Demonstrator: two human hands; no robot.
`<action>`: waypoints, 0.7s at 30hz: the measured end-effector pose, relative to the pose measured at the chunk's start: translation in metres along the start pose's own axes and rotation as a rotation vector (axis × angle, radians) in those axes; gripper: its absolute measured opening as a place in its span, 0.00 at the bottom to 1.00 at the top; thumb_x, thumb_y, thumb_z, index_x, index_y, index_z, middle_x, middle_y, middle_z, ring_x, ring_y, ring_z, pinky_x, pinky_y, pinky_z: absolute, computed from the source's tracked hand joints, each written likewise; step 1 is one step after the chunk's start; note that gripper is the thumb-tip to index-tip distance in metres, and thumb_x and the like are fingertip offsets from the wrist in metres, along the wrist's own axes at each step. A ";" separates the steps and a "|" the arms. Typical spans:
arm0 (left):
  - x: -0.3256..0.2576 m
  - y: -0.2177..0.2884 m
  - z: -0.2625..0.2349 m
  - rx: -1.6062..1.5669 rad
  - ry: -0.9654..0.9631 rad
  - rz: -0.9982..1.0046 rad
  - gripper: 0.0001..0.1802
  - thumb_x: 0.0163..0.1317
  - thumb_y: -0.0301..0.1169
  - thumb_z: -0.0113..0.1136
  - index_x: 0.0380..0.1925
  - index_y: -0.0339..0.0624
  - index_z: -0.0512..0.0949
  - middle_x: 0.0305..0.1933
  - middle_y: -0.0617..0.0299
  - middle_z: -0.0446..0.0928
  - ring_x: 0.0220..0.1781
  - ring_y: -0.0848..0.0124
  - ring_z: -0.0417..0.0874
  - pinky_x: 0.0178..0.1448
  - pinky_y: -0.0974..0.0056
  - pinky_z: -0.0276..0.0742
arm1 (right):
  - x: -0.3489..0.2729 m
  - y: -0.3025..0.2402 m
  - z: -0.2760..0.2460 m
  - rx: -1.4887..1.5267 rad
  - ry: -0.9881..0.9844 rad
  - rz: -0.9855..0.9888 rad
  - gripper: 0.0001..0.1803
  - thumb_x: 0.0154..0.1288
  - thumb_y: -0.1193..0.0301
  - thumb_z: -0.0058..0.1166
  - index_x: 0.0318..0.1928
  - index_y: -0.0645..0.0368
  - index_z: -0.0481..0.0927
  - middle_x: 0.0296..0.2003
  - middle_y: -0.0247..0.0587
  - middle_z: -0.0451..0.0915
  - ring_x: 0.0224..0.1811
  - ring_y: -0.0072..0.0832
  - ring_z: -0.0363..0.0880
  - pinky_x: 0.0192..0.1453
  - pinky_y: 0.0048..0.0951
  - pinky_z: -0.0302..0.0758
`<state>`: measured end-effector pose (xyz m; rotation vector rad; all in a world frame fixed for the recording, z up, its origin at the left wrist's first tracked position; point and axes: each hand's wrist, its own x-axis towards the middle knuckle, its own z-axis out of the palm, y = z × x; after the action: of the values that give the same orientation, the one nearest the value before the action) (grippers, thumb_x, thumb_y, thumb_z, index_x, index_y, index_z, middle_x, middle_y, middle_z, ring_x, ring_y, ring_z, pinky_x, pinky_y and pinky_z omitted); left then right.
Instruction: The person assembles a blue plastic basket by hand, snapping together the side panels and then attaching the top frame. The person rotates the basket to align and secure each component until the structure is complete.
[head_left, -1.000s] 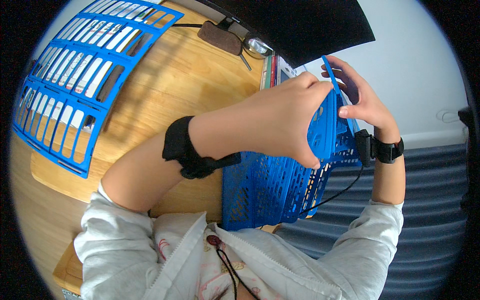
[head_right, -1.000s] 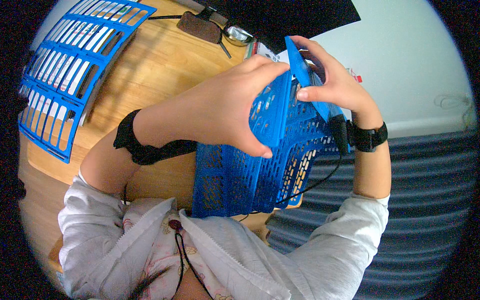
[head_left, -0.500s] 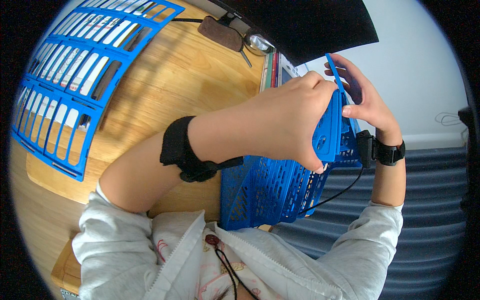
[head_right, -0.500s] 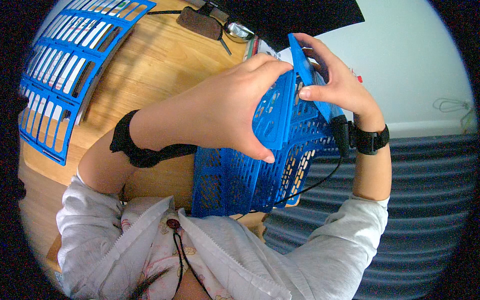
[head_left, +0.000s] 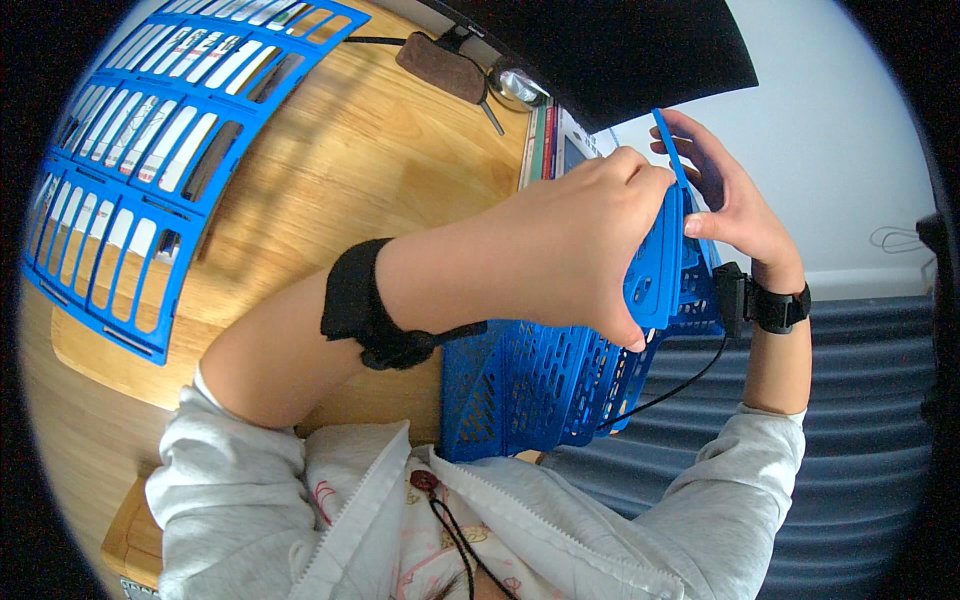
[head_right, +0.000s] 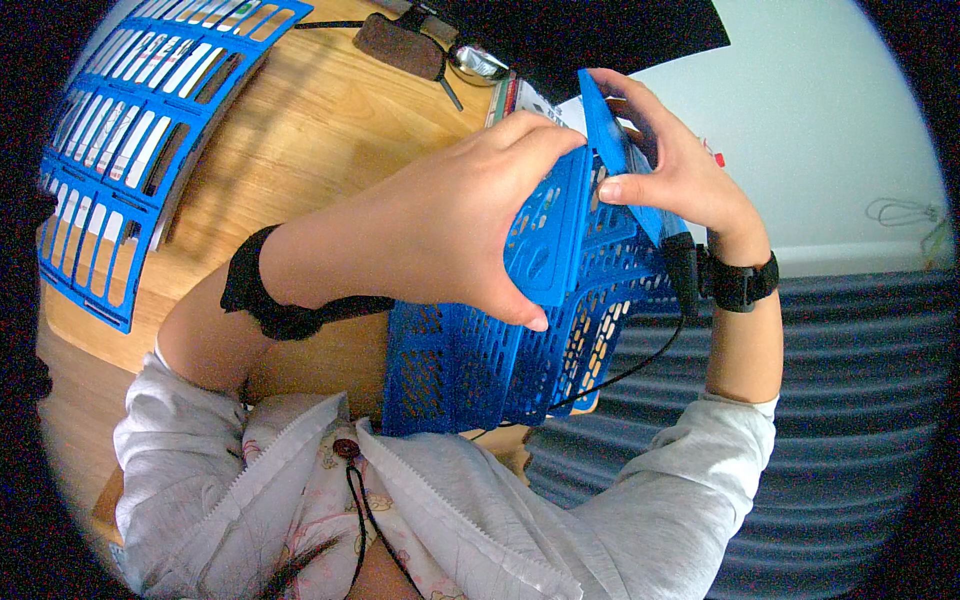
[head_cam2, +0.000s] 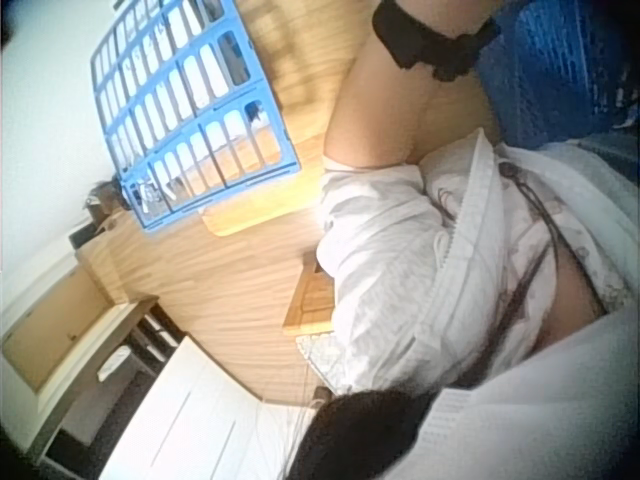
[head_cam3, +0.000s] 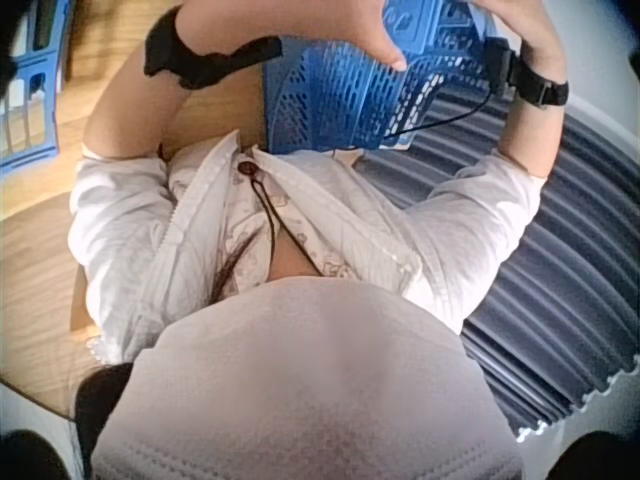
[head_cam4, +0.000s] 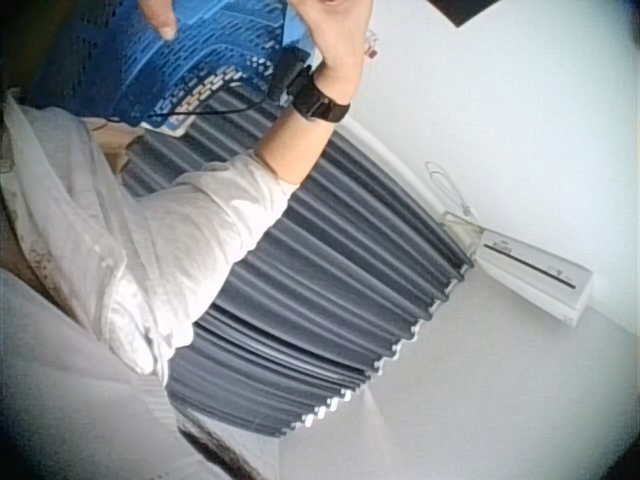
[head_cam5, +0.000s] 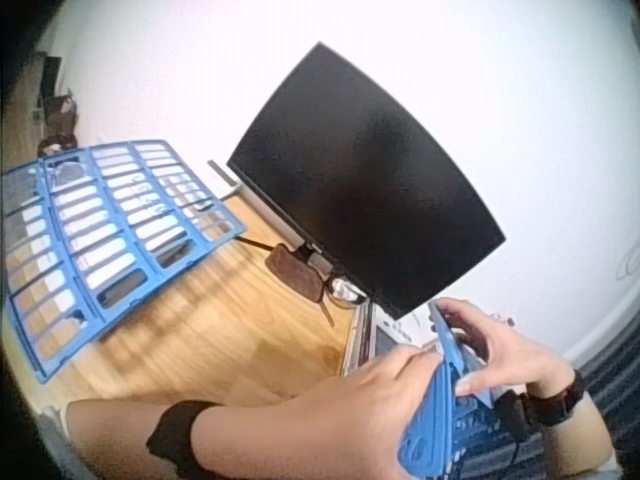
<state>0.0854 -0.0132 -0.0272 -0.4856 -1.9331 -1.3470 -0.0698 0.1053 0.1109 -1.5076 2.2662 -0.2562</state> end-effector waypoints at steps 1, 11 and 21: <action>0.000 0.000 0.000 -0.002 -0.005 -0.002 0.50 0.27 0.38 0.75 0.52 0.26 0.60 0.50 0.42 0.65 0.52 0.48 0.69 0.55 0.59 0.68 | 0.000 0.001 0.000 0.009 0.004 0.009 0.62 0.31 0.41 0.67 0.65 0.58 0.53 0.61 0.51 0.59 0.64 0.43 0.57 0.67 0.45 0.55; 0.000 0.000 0.003 -0.012 0.016 0.011 0.50 0.27 0.38 0.75 0.52 0.27 0.60 0.50 0.42 0.65 0.52 0.48 0.69 0.54 0.59 0.68 | 0.000 0.005 -0.001 0.034 -0.018 -0.028 0.59 0.33 0.44 0.67 0.65 0.57 0.53 0.60 0.50 0.60 0.63 0.42 0.58 0.65 0.42 0.57; 0.001 -0.002 0.002 0.008 -0.030 -0.013 0.51 0.27 0.40 0.74 0.52 0.25 0.60 0.50 0.41 0.66 0.52 0.48 0.69 0.55 0.59 0.68 | 0.004 0.000 0.001 0.035 -0.019 -0.006 0.66 0.25 0.40 0.69 0.65 0.58 0.53 0.61 0.50 0.59 0.64 0.40 0.58 0.66 0.41 0.56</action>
<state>0.0828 -0.0120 -0.0282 -0.4929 -1.9685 -1.3468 -0.0708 0.1020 0.1090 -1.4933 2.2317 -0.2805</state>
